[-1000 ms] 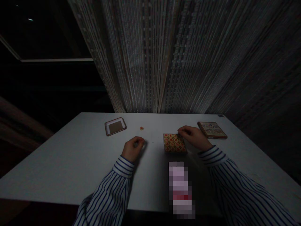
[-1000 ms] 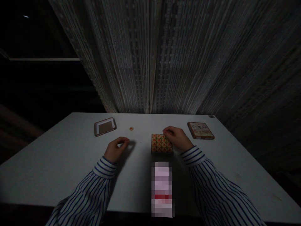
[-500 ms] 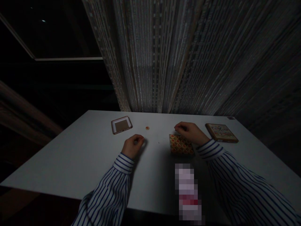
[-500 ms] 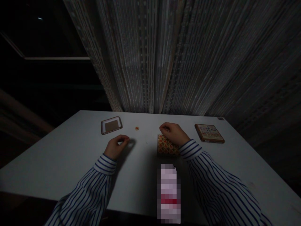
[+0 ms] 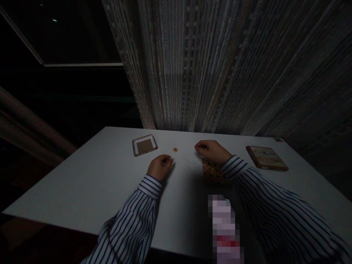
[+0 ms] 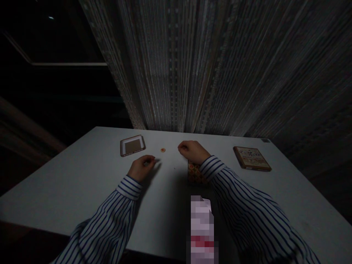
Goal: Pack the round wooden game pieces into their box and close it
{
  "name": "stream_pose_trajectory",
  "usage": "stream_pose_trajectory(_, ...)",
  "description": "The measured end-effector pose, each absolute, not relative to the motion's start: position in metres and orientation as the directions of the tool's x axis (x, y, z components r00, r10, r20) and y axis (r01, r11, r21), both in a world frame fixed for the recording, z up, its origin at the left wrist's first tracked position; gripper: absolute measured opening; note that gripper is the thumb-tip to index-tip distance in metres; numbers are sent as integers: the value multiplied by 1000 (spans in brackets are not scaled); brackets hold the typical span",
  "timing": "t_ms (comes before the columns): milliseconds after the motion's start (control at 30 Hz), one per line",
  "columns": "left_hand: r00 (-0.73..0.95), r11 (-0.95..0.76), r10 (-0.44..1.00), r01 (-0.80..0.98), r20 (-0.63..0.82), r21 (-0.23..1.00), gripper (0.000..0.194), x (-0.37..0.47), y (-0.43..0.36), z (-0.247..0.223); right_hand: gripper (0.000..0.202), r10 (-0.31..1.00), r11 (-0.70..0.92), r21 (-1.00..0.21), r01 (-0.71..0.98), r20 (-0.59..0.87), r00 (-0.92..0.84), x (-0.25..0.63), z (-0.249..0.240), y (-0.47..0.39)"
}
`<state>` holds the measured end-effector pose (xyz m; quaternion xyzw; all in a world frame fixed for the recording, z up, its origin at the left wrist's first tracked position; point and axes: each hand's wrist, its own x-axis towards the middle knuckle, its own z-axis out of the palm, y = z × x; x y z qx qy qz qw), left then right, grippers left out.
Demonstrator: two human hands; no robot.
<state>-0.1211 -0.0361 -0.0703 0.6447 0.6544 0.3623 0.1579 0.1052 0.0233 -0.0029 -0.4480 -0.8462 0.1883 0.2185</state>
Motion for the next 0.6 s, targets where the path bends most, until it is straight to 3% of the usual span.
stream_pose_trajectory(600, -114, 17, 983, 842, 146, 540, 28, -113, -9, -77, 33, 848, 498, -351, 793, 7, -529, 62, -31, 57)
